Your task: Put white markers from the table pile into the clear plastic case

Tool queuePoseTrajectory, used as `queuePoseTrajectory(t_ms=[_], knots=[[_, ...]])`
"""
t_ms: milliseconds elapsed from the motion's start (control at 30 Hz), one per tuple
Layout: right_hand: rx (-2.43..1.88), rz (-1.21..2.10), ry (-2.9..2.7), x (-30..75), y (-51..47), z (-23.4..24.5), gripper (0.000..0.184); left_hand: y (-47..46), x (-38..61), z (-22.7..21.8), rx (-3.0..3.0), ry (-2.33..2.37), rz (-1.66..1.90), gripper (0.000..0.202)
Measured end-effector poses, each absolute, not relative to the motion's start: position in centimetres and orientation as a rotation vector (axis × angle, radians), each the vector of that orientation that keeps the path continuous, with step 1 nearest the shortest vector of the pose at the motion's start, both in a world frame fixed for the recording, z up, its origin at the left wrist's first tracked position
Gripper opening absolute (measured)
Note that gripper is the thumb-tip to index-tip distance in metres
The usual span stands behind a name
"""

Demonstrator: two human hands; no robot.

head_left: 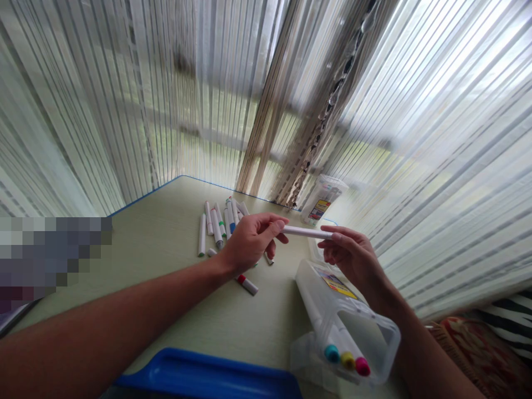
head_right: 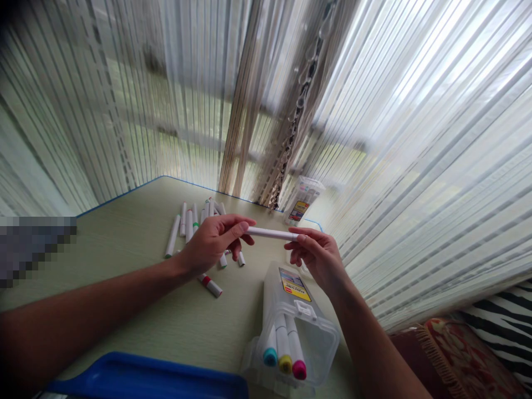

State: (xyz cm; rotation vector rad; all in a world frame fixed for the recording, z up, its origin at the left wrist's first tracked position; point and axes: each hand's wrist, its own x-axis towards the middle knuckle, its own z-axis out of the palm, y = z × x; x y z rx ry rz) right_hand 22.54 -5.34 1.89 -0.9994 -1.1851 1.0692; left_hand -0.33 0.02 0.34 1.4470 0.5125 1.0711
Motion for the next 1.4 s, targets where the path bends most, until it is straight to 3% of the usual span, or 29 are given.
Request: queuePoseTrajectory(t_ms=[567, 1167, 1400], knots=[[-1.071, 1.005, -1.253, 22.36, -5.19, 1.46, 0.02, 0.08, -0.47, -0.15, 1.675, 0.604, 1.011, 0.034], [-0.995, 1.138, -1.145, 22.65, -5.14, 1.86, 0.026, 0.07, -0.17, 0.33, 1.353, 0.523, 1.013, 0.028], [-1.039, 1.046, -1.186, 22.47, -5.19, 1.66, 0.018, -0.05, -0.25, 0.21, 1.558, 0.591, 1.029, 0.027]])
